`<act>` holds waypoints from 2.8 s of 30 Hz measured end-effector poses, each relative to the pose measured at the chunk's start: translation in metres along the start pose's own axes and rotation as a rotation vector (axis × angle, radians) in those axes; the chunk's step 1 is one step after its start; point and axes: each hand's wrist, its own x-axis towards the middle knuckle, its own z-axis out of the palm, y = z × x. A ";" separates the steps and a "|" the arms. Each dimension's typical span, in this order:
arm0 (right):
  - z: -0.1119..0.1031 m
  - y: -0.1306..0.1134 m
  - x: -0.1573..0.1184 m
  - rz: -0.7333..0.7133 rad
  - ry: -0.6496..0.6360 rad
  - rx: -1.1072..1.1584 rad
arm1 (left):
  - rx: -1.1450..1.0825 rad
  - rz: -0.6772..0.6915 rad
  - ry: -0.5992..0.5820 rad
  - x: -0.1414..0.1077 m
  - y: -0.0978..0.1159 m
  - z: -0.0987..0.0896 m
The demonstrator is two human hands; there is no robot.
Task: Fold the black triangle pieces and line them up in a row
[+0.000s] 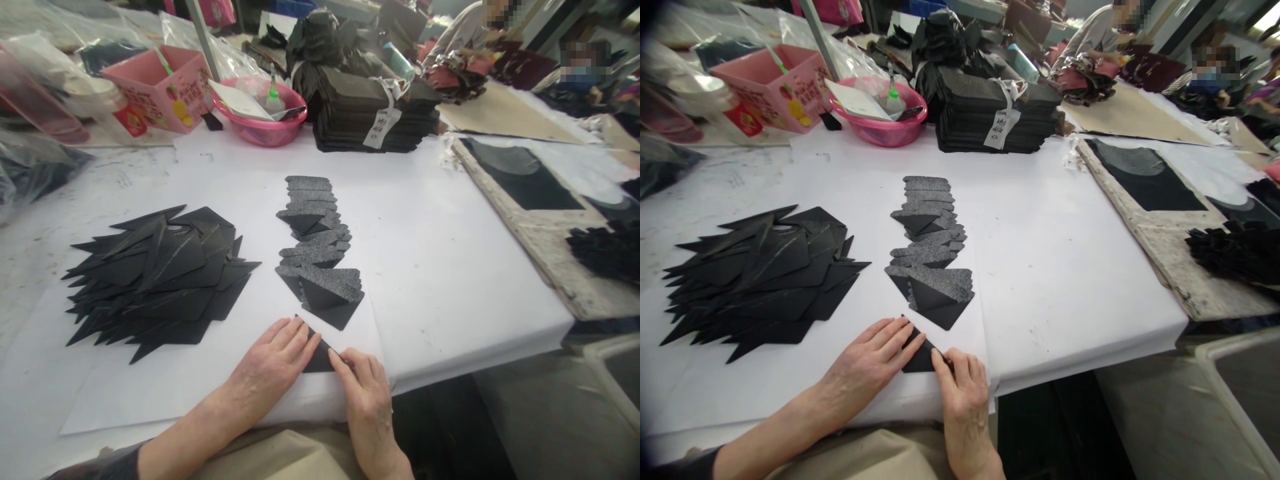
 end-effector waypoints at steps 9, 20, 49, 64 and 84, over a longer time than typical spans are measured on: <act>-0.002 0.003 -0.001 0.013 -0.006 0.027 | -0.050 0.040 0.060 0.010 0.005 0.000; -0.018 0.007 0.000 0.044 -0.025 0.143 | -0.093 0.000 0.080 0.009 0.008 -0.005; -0.021 0.012 -0.005 0.059 0.028 0.126 | -0.071 0.002 0.110 0.019 0.032 -0.001; -0.021 0.009 -0.006 0.049 0.021 0.081 | -0.125 0.079 0.152 0.019 0.038 0.004; -0.020 0.015 -0.016 0.018 0.051 0.045 | -0.107 0.087 0.133 0.014 0.037 0.001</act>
